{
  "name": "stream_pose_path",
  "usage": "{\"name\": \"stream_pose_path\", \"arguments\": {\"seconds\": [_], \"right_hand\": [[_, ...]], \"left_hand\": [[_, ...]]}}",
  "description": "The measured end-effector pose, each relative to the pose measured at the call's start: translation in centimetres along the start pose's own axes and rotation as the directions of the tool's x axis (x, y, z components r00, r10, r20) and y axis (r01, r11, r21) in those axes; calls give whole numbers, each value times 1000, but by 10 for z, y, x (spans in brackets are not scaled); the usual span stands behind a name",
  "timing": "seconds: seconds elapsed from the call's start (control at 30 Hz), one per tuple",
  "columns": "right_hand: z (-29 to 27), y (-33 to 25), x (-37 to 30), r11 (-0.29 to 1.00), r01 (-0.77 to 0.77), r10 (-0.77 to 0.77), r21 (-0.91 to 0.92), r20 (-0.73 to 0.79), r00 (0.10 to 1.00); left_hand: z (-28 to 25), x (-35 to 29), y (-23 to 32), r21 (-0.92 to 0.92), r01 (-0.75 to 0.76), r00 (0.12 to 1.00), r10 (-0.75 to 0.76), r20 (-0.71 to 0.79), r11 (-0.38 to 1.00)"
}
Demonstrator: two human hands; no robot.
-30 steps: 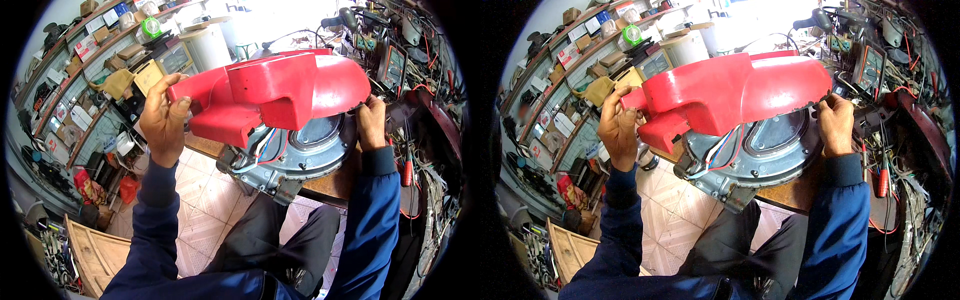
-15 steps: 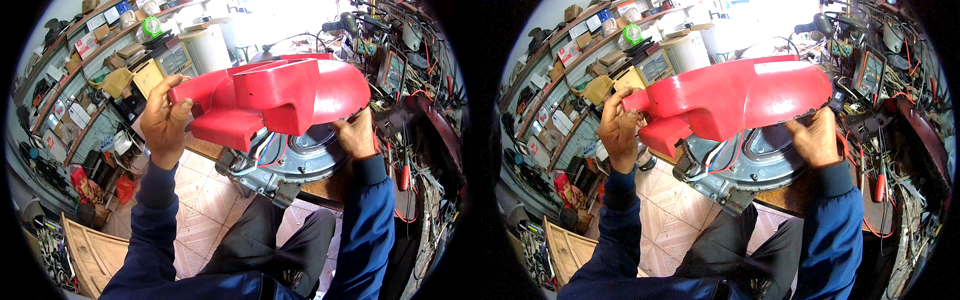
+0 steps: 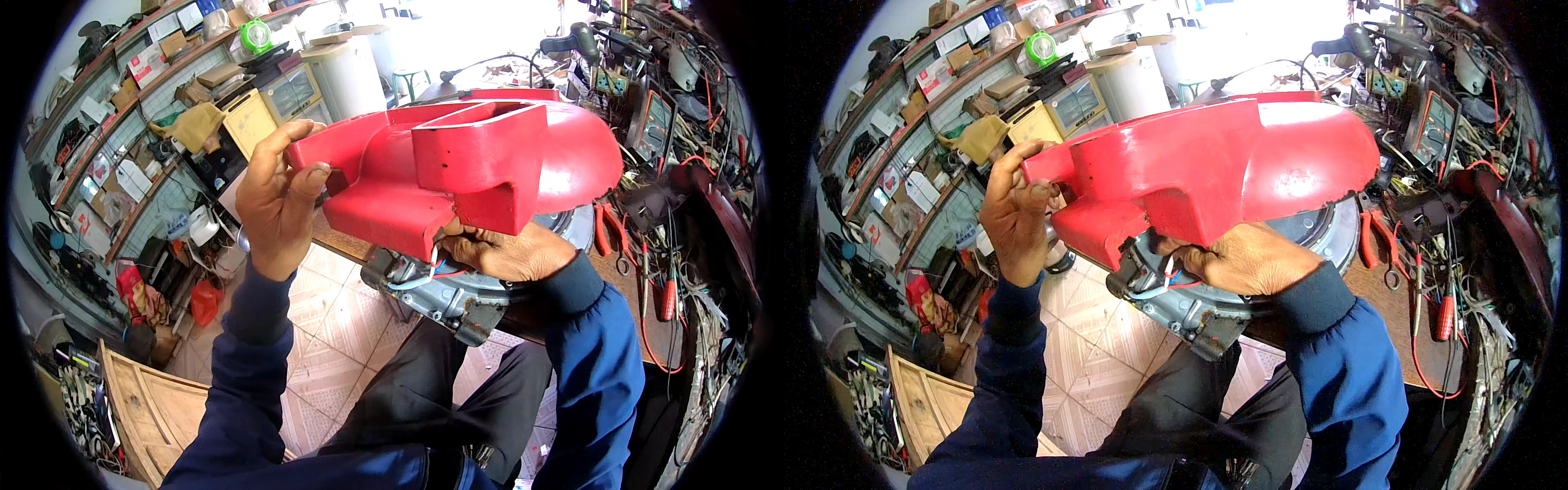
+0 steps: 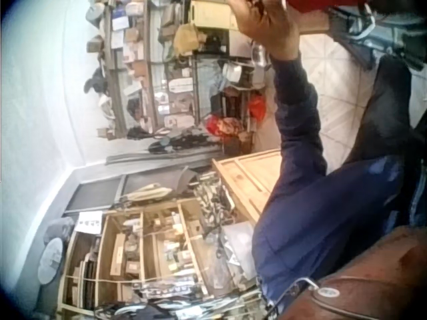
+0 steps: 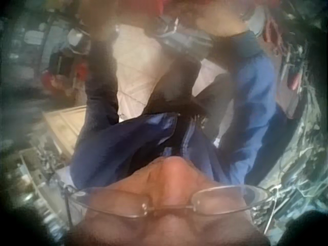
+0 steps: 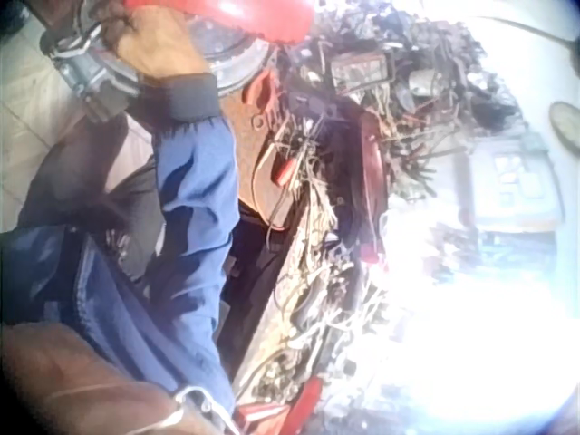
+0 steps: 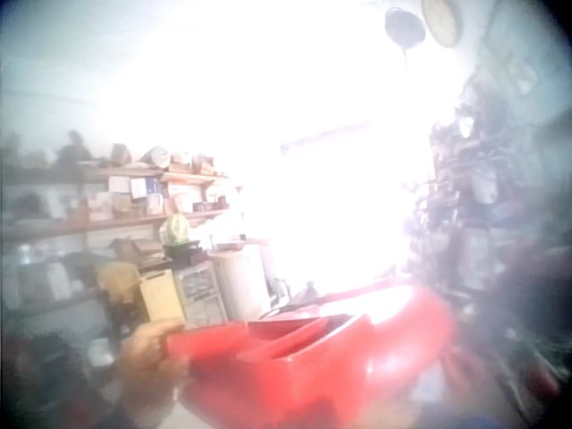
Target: The person holds a red plastic housing and a metal base unit, repeatedly aligning and fitting the housing onto the base. They adjust the position of the housing and check the internal wiring connections multiple times without completing the assembly.
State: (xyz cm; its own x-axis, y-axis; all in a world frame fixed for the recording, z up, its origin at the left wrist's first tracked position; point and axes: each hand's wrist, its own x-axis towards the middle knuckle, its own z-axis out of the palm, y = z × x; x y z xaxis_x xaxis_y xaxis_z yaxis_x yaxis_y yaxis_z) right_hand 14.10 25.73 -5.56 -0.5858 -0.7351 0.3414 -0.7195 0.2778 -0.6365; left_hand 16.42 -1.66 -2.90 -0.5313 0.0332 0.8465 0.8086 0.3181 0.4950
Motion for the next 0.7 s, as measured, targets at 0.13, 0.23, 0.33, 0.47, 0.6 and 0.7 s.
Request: {"name": "stream_pose_path", "arguments": {"seconds": [0.13, 0.23, 0.33, 0.47, 0.6, 0.7], "right_hand": [[-1, 10, -4, 999, 49, -48, -22, 66, 997], [-9, 11, -11, 987, -128, 115, 98, 121, 986], [-7, 13, -12, 998, -63, 61, 29, 71, 996], [-2, 23, -9, 997, -69, 67, 38, 57, 996], [-5, 24, -12, 989, -138, 132, 52, 94, 987], [-5, 28, -15, 987, -152, 144, 59, 116, 983]], "left_hand": [[2, 2, 0, -20, -20, 1000, 20, 15, 1000], [7, 5, -1, -38, -33, 999, 34, 18, 999], [7, 2, 2, -38, -6, 1000, 7, 11, 999], [4, -1, 1, -31, -20, 1000, 20, 8, 999], [6, 0, 2, -35, -18, 1000, 19, 5, 999], [7, 0, 1, -52, -9, 1000, 9, 0, 999]]}}
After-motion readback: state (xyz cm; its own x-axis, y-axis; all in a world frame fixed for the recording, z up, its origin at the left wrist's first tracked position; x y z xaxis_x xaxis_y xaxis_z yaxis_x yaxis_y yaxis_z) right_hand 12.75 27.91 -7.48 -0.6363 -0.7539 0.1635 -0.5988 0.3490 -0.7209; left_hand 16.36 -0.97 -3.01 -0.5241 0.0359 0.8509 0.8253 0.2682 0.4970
